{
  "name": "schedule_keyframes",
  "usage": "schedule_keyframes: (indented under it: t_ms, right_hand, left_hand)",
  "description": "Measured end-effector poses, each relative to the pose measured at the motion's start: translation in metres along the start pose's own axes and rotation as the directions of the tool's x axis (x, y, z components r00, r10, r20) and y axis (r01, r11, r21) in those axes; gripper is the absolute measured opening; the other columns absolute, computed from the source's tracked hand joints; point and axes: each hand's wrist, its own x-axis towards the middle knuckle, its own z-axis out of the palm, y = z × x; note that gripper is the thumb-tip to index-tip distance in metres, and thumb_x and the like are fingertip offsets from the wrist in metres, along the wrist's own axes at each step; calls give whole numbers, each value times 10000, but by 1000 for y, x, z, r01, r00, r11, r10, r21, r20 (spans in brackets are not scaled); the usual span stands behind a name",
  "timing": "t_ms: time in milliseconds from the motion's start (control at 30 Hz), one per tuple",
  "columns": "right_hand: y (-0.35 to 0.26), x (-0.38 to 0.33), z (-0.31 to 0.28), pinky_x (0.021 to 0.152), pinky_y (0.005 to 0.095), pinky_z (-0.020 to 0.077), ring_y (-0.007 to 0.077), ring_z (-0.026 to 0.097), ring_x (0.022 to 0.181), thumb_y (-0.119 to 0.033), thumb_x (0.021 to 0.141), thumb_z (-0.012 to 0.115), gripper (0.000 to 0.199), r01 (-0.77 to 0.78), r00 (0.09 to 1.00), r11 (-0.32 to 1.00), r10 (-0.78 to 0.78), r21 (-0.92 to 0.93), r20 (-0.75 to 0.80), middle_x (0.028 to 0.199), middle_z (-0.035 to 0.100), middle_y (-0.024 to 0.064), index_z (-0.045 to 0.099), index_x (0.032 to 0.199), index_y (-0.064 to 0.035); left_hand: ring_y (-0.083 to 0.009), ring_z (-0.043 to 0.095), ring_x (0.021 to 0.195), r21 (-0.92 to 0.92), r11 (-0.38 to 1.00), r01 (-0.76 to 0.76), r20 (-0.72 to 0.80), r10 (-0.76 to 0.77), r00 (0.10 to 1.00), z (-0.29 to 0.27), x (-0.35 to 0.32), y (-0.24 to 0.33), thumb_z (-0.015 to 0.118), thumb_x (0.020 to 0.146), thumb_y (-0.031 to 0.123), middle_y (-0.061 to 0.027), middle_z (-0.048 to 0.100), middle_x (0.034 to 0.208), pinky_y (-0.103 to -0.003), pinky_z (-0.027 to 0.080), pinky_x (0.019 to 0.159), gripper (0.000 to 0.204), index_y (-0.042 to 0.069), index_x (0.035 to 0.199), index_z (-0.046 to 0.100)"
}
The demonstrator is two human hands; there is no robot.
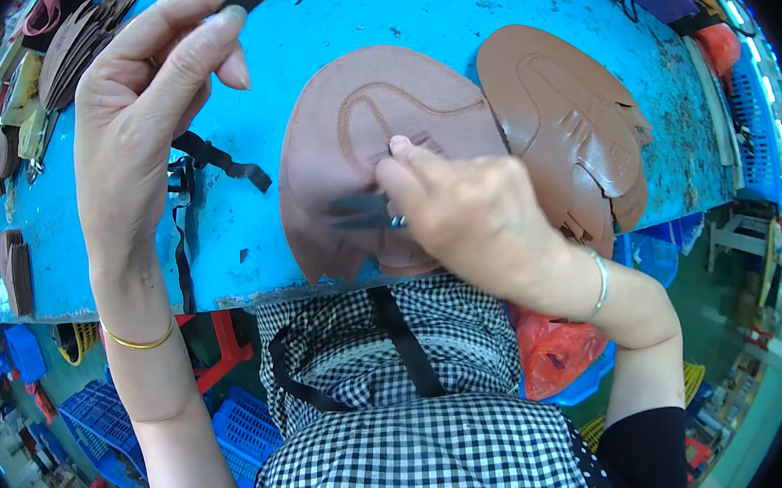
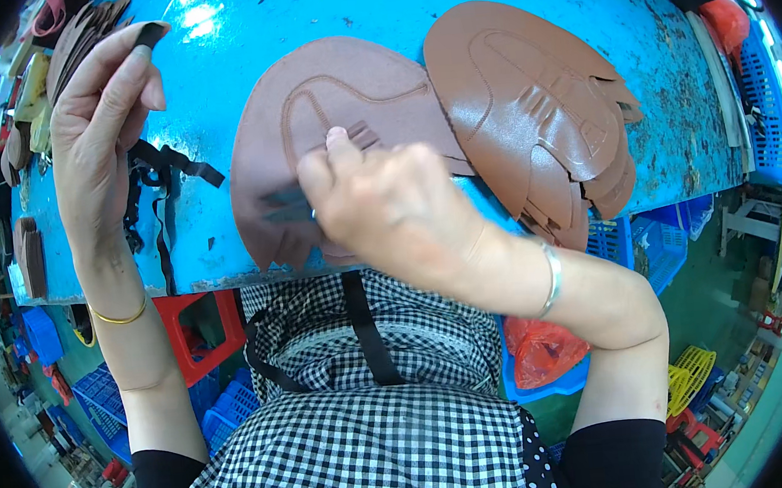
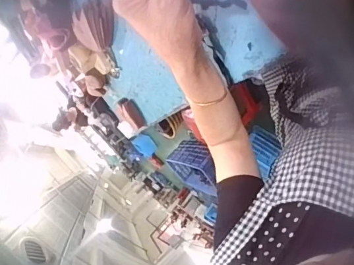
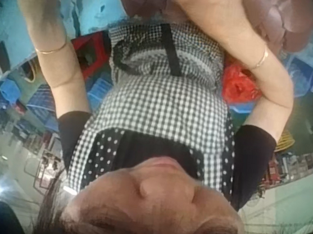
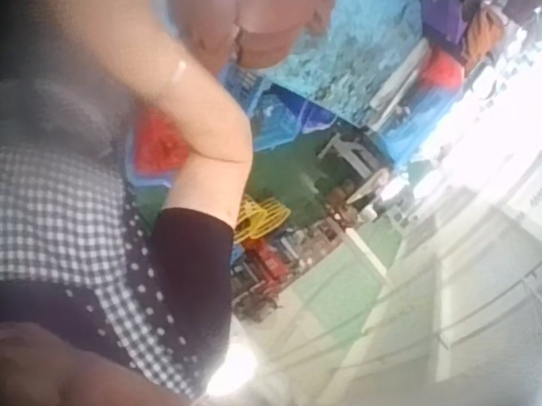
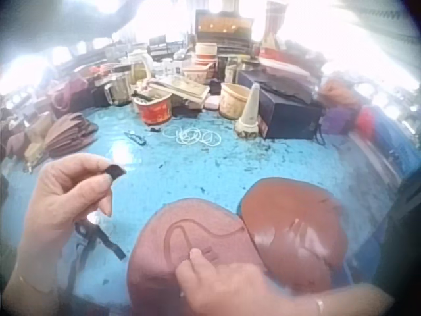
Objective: The recorder is trimming and assembling components for shoe uppers in a factory.
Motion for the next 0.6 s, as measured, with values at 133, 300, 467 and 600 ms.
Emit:
schedule_keyframes:
  t_ms: [133, 300, 467, 600]
  right_hand:
    - [56, -12, -10, 744, 346, 533, 274, 675, 864, -161, 924, 615, 272, -238, 900, 616, 430, 751, -67, 1060, 696, 126, 638, 1150, -11]
    - [130, -92, -52, 1126, 367, 424, 220, 544, 1309, -243, 1070, 459, 463, -72, 572, -12, 818, 997, 51, 1438, 554, 146, 483, 1448, 22]
    - [164, -116, -74, 630, 197, 411, 56, 523, 746, -213, 1082, 492, 374, -443, 503, 293, 864, 847, -36, 1078, 601, 27, 502, 1389, 2]
    - [142, -106, -74, 460, 179, 217, -1, 303, 539, -176, 1084, 484, 265, -409, 590, 326, 807, 852, -26, 841, 488, -31, 507, 1304, -30]
  left_hand:
    - [19, 452, 575, 53, 996, 78, 206, -88, 975, 0, 0, 6, 665, 977, 152, 21, 645, 789, -159, 306, 503, 131, 25, 982, 691]
    - [-54, 618, 681, 79, 997, 19, 594, -62, 802, 23, 11, 5, 767, 852, 72, -22, 692, 755, -200, 483, 613, 93, 6, 880, 708]
    - [-127, 656, 681, 252, 967, 32, 824, -232, 517, 53, 23, -2, 771, 799, 97, -57, 732, 782, -272, 529, 648, 106, 11, 862, 766]
    - [-150, 679, 692, 310, 950, -46, 847, -254, 466, 67, 31, -4, 758, 781, 107, -64, 740, 777, -292, 541, 670, 115, 28, 863, 777]
